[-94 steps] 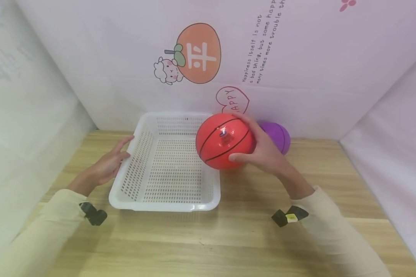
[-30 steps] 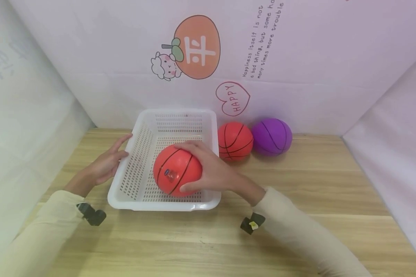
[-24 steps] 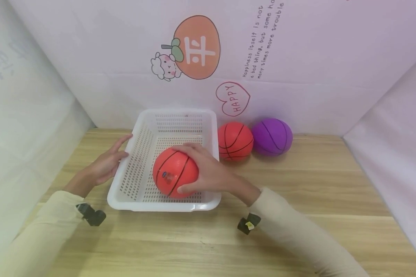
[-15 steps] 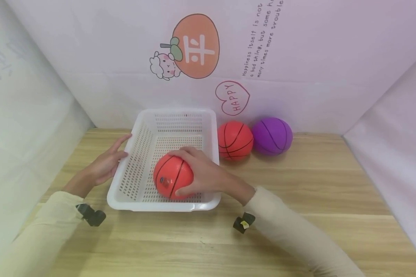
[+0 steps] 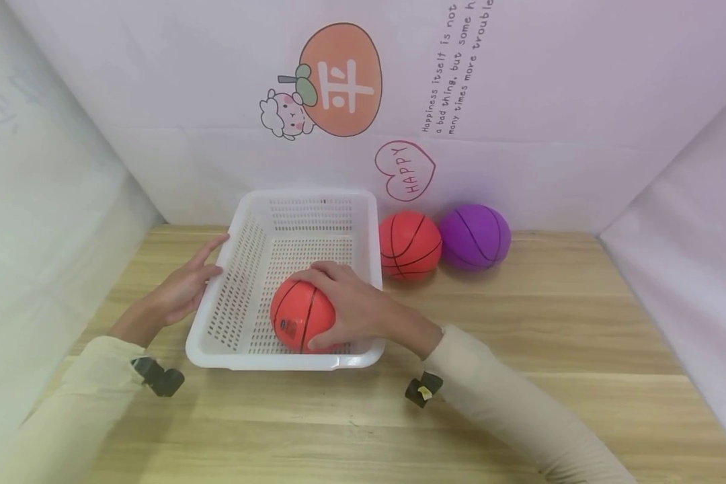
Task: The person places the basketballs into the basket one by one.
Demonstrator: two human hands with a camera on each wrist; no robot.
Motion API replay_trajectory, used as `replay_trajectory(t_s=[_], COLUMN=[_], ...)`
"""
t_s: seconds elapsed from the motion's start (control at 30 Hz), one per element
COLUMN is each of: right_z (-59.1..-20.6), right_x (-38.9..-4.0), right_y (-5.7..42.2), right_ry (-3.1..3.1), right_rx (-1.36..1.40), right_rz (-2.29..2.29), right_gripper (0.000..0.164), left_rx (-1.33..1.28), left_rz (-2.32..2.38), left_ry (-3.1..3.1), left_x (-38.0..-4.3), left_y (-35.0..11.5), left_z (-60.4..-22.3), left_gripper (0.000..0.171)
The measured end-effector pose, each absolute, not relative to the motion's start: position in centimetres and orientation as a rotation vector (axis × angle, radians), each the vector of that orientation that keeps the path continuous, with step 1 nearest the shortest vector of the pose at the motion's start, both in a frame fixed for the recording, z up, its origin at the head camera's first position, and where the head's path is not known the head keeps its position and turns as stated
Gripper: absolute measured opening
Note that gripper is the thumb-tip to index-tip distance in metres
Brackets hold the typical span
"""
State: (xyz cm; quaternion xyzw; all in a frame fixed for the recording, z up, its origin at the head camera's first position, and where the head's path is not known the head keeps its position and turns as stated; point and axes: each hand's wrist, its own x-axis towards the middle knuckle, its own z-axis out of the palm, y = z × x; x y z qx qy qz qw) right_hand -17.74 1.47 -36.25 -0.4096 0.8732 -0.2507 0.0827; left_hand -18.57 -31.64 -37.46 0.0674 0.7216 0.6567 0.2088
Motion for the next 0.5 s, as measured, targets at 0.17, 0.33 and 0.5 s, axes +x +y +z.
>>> replay_trajectory(t_s=[0.17, 0.33, 0.5], right_z=[-35.96, -35.73, -35.73], right_x=[-17.64, -17.4, -17.33], right_y=[1.47, 1.54, 1.7], right_ry=[2.579, 2.577, 2.592], right_rx=[-1.206, -1.194, -1.22], right_rz=[-0.722, -0.671, -0.656], right_gripper=[0.094, 0.096, 0.096], left_rx=[0.186, 0.186, 0.162], left_rz=[1.823, 1.819, 1.827], left_ry=[2.014, 2.021, 2.009], left_x=[-18.59, -18.54, -18.53], left_y=[-31.62, -31.56, -31.54], left_z=[-37.45, -37.41, -37.38], left_gripper=[0.065, 0.065, 0.065])
